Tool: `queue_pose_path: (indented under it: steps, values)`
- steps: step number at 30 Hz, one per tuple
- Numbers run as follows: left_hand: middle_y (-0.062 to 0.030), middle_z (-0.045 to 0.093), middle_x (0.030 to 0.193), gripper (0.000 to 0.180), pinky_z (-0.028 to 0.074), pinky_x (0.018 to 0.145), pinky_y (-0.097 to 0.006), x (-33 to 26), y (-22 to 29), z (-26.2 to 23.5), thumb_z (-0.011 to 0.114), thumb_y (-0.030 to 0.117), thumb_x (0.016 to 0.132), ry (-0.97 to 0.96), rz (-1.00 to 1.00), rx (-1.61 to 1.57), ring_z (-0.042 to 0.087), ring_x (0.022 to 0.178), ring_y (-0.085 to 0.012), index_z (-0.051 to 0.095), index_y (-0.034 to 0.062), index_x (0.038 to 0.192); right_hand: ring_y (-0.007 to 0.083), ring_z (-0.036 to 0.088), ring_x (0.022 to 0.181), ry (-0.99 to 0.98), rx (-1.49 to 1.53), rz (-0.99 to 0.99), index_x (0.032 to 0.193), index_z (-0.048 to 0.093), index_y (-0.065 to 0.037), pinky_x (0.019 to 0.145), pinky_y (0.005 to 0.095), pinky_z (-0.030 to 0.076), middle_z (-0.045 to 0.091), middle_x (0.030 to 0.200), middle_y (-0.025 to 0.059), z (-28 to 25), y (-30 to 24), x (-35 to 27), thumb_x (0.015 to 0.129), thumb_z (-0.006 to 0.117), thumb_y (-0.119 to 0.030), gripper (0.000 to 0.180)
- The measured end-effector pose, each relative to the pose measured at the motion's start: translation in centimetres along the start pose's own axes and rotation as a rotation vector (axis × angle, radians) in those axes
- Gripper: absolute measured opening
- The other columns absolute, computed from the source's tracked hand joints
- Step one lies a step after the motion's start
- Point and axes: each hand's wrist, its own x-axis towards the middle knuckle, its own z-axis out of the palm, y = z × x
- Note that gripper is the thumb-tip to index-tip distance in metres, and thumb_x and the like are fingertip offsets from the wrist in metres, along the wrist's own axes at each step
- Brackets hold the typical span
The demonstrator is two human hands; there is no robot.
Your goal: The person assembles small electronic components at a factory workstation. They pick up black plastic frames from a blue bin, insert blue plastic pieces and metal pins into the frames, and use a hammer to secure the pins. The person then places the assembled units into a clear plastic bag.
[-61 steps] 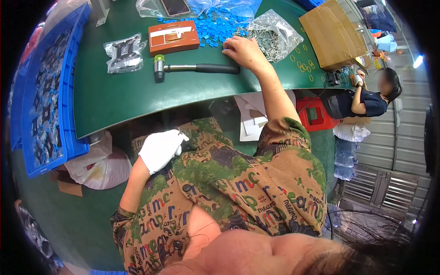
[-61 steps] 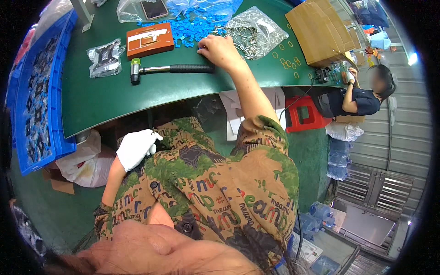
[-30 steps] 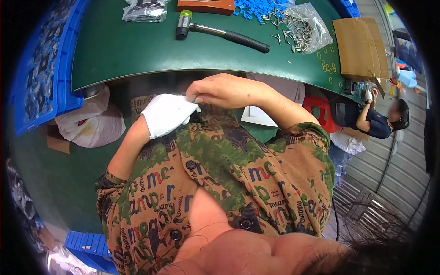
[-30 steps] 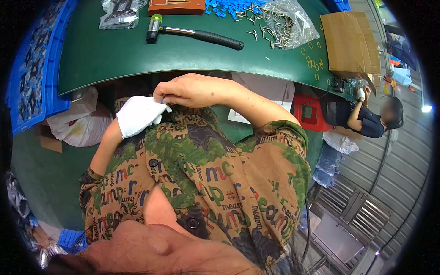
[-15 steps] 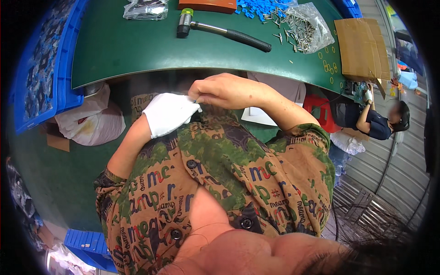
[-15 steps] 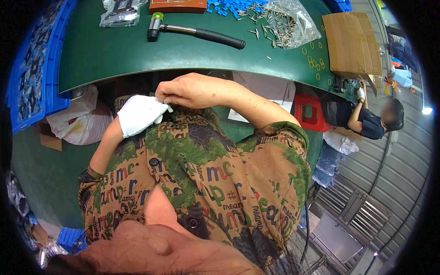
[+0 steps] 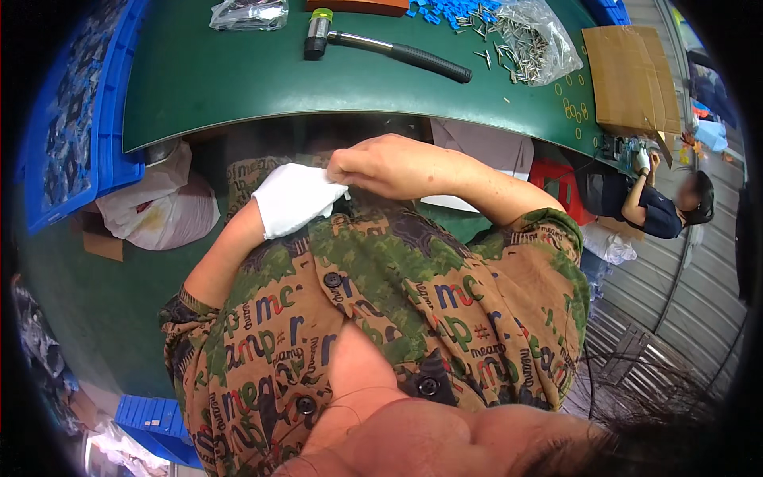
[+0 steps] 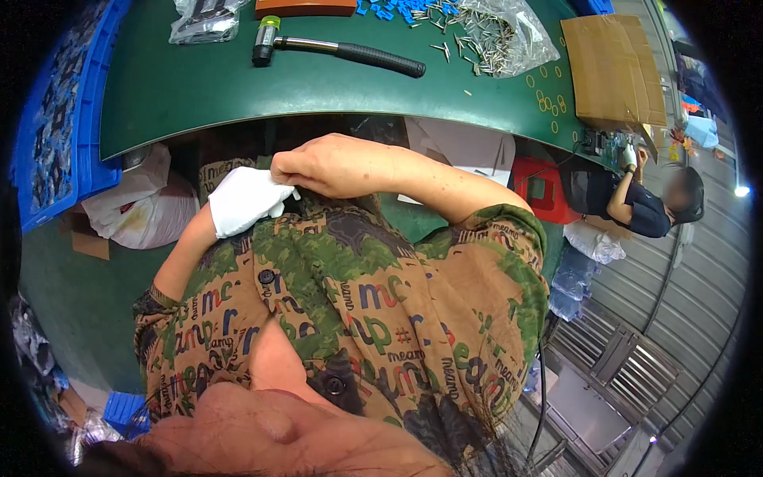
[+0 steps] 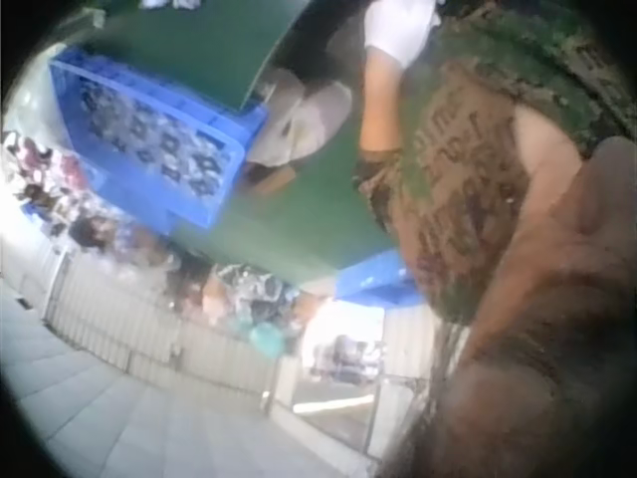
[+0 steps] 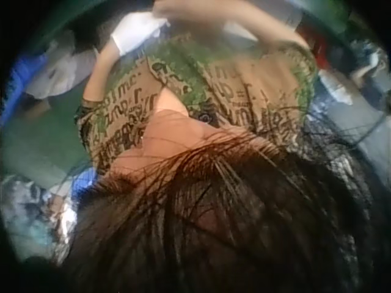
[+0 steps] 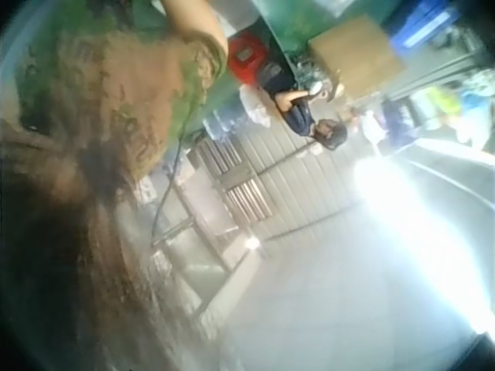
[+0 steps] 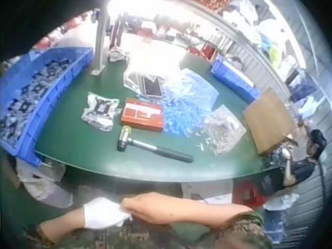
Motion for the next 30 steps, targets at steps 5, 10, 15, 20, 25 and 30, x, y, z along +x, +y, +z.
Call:
queue_pose_path:
  steps: [5,10,15,20,25,30]
  values:
    - [-0.0089,0.07,0.075,0.041,0.054,0.071,-0.037,0.1,0.1,0.0,0.052,0.041,0.104,-0.036,-0.133,-0.099,0.067,0.07,-0.0244,0.072,0.0056,0.098,0.0383,0.067,0.096,-0.083,0.226,0.12,0.114,0.057,-0.008,0.082,0.047,0.054,0.069,0.102,0.0149,-0.9,0.5,0.6,0.105,0.055,-0.017,0.013]
    - [-0.006,0.069,0.072,0.039,0.051,0.065,-0.035,-0.3,-0.6,0.9,0.057,0.039,0.103,0.036,-0.136,-0.222,0.063,0.064,-0.0183,0.072,0.0051,0.092,0.0296,0.068,0.092,-0.093,0.1,0.08,0.116,0.058,-0.007,0.082,0.0424,0.053,0.069,0.096,0.0106,-0.3,0.2,0.6,0.104,0.058,-0.017,0.016]
    - [-0.0093,0.068,0.071,0.041,0.051,0.064,-0.037,-0.1,-1.3,1.1,0.056,0.04,0.104,0.047,-0.035,-0.213,0.063,0.063,-0.0228,0.073,0.0049,0.09,0.0306,0.068,0.092,-0.153,0.256,0.209,0.115,0.059,-0.007,0.083,0.0413,0.052,0.069,0.098,0.0111,-1.1,0.0,1.0,0.104,0.058,-0.018,0.016]
    - [-0.0071,0.068,0.072,0.039,0.051,0.063,-0.034,0.4,-1.3,0.6,0.057,0.04,0.104,-0.033,-0.161,-0.158,0.062,0.061,-0.0193,0.074,0.0051,0.096,0.0314,0.068,0.097,-0.119,0.223,0.163,0.119,0.058,-0.008,0.087,0.0408,0.053,0.07,0.107,0.0116,-0.6,0.8,0.9,0.104,0.058,-0.018,0.018]
    - [-0.0018,0.067,0.07,0.035,0.049,0.06,-0.029,0.4,-1.0,0.6,0.06,0.036,0.103,-0.024,-0.232,-0.368,0.059,0.062,-0.0107,0.075,0.0048,0.099,0.0284,0.07,0.095,-0.046,0.199,0.151,0.124,0.058,-0.01,0.084,0.0408,0.054,0.071,0.103,0.0095,0.1,0.9,0.6,0.104,0.058,-0.019,0.022]
    - [-0.0009,0.066,0.07,0.032,0.048,0.06,-0.028,0.6,-0.7,0.3,0.062,0.034,0.103,-0.05,-0.232,-0.407,0.058,0.063,-0.0097,0.076,0.005,0.104,0.0203,0.066,0.076,-0.113,0.236,0.086,0.124,0.056,-0.01,0.07,0.0357,0.053,0.068,0.086,0.0041,-0.9,1.8,1.1,0.104,0.06,-0.018,0.022]
